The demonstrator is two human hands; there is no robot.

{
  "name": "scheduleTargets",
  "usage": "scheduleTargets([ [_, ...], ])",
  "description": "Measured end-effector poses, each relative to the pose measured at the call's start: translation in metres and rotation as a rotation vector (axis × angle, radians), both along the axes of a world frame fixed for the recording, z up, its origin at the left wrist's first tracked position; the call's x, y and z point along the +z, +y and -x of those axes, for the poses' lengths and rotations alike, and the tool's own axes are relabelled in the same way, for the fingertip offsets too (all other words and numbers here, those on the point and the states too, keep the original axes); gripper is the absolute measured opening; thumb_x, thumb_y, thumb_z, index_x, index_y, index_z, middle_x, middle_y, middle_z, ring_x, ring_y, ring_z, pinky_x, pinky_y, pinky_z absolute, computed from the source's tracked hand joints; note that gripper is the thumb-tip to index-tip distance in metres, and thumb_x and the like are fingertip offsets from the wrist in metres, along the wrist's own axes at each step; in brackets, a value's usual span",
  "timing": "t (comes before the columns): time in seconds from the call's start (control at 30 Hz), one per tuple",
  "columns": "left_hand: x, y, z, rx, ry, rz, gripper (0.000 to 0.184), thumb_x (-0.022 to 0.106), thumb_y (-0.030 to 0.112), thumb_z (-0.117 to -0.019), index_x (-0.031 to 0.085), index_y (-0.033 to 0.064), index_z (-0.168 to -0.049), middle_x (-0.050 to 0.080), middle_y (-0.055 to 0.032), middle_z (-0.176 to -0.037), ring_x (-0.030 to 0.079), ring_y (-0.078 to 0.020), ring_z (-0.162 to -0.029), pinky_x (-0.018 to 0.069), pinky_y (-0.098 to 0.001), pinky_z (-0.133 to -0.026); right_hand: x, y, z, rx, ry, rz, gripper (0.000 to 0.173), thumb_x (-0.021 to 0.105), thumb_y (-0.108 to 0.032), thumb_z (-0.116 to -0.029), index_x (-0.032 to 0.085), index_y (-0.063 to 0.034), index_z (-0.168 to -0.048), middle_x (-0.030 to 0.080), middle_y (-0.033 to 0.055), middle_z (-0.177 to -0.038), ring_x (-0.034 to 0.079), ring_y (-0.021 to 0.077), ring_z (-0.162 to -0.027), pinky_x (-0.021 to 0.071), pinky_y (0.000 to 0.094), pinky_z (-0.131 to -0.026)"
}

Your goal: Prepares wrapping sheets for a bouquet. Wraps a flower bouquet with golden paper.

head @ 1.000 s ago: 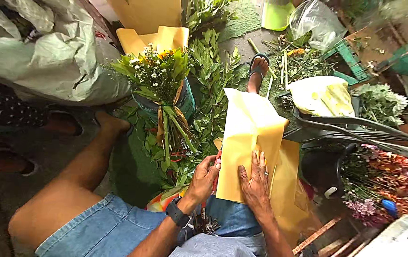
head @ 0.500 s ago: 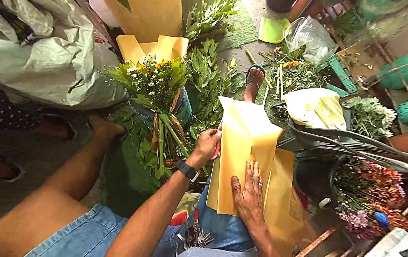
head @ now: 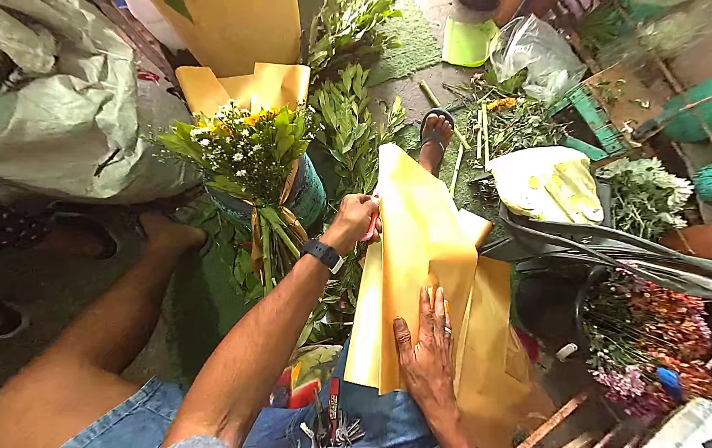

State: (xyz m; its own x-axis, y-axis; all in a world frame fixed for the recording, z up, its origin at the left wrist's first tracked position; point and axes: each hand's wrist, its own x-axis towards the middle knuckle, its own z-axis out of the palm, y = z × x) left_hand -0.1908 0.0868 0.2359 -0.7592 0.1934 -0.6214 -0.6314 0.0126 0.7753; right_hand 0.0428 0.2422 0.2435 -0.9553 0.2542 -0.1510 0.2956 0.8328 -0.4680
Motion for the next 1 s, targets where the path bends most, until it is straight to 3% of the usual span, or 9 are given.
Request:
scheduleTargets([
  [0.17,0.002,0.015,0.043,0.046,-0.042,-0.008,0.031,0.049,0.023,-0.1088,0.057,-0.0008,-0.127,0.064,-0.012,-0.07,0.06,-0.0174,-0.047,0.0545,-0.0315,-0.045,-0.001,0.002,-0.002,-0.008,0.037,0.003,0.082,0.034,-0.07,-0.0999,0.036,-0.0149,-0.161,0.022,0.0169,-0.169,0.026,0.0368,-0.155,0.025,0.0601,-0.123],
  [0.4,-0.007,0.022,0.092,0.047,0.012,0.094,0.029,0.054,0.023,-0.1058,0.062,0.0011,-0.123,0.066,-0.0121,-0.087,0.063,-0.0168,-0.062,0.0559,-0.0325,-0.055,0.001,0.005,-0.006,-0.006,0.094,0.006,0.081,0.036,-0.068,-0.1008,0.04,-0.0121,-0.159,0.025,0.0197,-0.168,0.027,0.0375,-0.154,0.0247,0.0587,-0.124],
  [0.6,-0.004,0.021,0.15,0.123,0.077,0.193,0.025,0.051,0.021,-0.1037,0.062,-0.0006,-0.11,0.064,-0.0093,-0.078,0.062,-0.0158,-0.057,0.0561,-0.0331,-0.055,0.009,0.009,-0.011,-0.032,0.086,0.061,0.082,0.038,-0.065,-0.1012,0.038,-0.0078,-0.159,0.024,0.0215,-0.168,0.028,0.0371,-0.154,0.0267,0.0572,-0.124],
  [0.7,-0.003,0.016,0.168,0.226,0.143,0.233,0.031,0.048,0.023,-0.1053,0.056,-0.0001,-0.123,0.066,-0.0101,-0.079,0.065,-0.0174,-0.059,0.058,-0.0341,-0.057,0.006,0.011,-0.011,-0.049,0.109,0.062,0.082,0.038,-0.067,-0.1008,0.039,-0.0085,-0.159,0.025,0.0215,-0.167,0.028,0.0371,-0.154,0.0279,0.0564,-0.123],
  [0.8,-0.003,0.012,0.135,0.171,0.267,0.272,0.042,0.04,0.031,-0.1101,0.049,0.0004,-0.138,0.066,-0.0128,-0.087,0.066,-0.0204,-0.065,0.0594,-0.04,-0.062,0.004,0.013,-0.01,-0.055,0.129,0.062,0.081,0.038,-0.067,-0.1008,0.04,-0.0095,-0.158,0.028,0.022,-0.166,0.029,0.0368,-0.153,0.0282,0.0561,-0.124],
  [0.87,-0.01,0.012,0.07,0.052,0.297,0.272,0.05,0.037,0.045,-0.1104,0.045,0.0076,-0.142,0.065,-0.011,-0.085,0.063,-0.0198,-0.063,0.0569,-0.0397,-0.059,0.007,0.013,-0.01,-0.061,0.126,0.076,0.079,0.037,-0.066,-0.1016,0.04,-0.0119,-0.159,0.028,0.0211,-0.166,0.03,0.0359,-0.153,0.0311,0.0551,-0.122],
  [0.93,-0.036,0.017,0.004,-0.043,0.306,0.4,0.047,0.039,0.039,-0.1106,0.049,0.0045,-0.141,0.066,-0.0111,-0.085,0.065,-0.0195,-0.066,0.0581,-0.0392,-0.06,0.01,0.016,-0.014,-0.069,0.125,0.114,0.076,0.038,-0.065,-0.1025,0.041,-0.0143,-0.159,0.029,0.0194,-0.166,0.032,0.034,-0.152,0.0337,0.054,-0.122],
  [0.97,-0.052,0.016,-0.026,-0.118,0.322,0.518,0.047,0.041,0.034,-0.1098,0.052,-0.0006,-0.139,0.069,-0.0164,-0.095,0.069,-0.0247,-0.079,0.0593,-0.0443,-0.072,0.011,0.018,-0.018,-0.072,0.123,0.134,0.075,0.038,-0.065,-0.1025,0.041,-0.0158,-0.159,0.03,0.0181,-0.166,0.033,0.0329,-0.152,0.0348,0.0534,-0.121],
  [1.0,-0.066,0.012,-0.054,-0.198,0.317,0.595,0.049,0.044,0.03,-0.1082,0.051,-0.0043,-0.142,0.067,-0.0259,-0.117,0.067,-0.0354,-0.107,0.0535,-0.0535,-0.094,0.011,0.022,-0.024,-0.076,0.116,0.16,0.075,0.038,-0.066,-0.1024,0.04,-0.0165,-0.159,0.029,0.0169,-0.167,0.034,0.0318,-0.152,0.0358,0.0533,-0.121],
])
